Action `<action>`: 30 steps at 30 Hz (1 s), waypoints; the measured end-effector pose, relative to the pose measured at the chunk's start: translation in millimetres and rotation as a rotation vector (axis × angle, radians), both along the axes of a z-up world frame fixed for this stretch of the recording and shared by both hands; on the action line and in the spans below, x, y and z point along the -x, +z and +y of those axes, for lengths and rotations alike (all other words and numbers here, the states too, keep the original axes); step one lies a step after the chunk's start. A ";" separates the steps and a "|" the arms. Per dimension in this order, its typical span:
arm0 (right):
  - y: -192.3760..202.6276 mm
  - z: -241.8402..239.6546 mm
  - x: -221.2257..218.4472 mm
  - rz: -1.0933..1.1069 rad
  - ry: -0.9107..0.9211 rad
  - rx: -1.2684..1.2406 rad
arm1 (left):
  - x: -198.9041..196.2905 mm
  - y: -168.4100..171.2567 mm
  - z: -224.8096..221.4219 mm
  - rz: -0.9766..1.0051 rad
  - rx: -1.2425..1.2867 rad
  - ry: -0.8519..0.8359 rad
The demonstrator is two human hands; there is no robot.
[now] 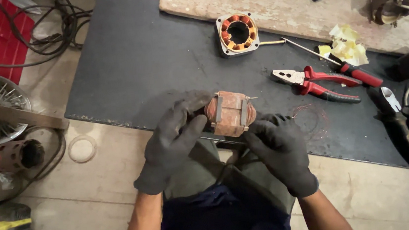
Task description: Unwinding copper wire from a motor core on a repair bench
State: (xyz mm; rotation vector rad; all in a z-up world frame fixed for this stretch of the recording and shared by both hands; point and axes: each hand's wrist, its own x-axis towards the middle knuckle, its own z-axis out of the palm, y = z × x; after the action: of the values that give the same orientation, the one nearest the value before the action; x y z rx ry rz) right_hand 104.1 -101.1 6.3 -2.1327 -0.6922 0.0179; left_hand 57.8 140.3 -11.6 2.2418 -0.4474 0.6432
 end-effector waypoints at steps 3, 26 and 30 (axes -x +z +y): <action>-13.5 -5.9 1.0 0.054 -0.038 -0.050 | 7.9 14.2 -10.1 0.228 0.687 -0.060; 9.9 20.7 -12.5 0.152 -0.064 -0.072 | 13.4 24.5 -8.8 0.772 0.593 0.000; 7.5 23.2 -19.1 0.252 -0.173 0.207 | 10.2 47.6 -8.2 0.881 0.602 0.009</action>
State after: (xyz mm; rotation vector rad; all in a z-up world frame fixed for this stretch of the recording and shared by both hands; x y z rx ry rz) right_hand 123.2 -77.9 13.8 -2.3291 -0.3703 0.2699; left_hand 47.5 132.1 36.0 1.7132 0.1872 -0.2267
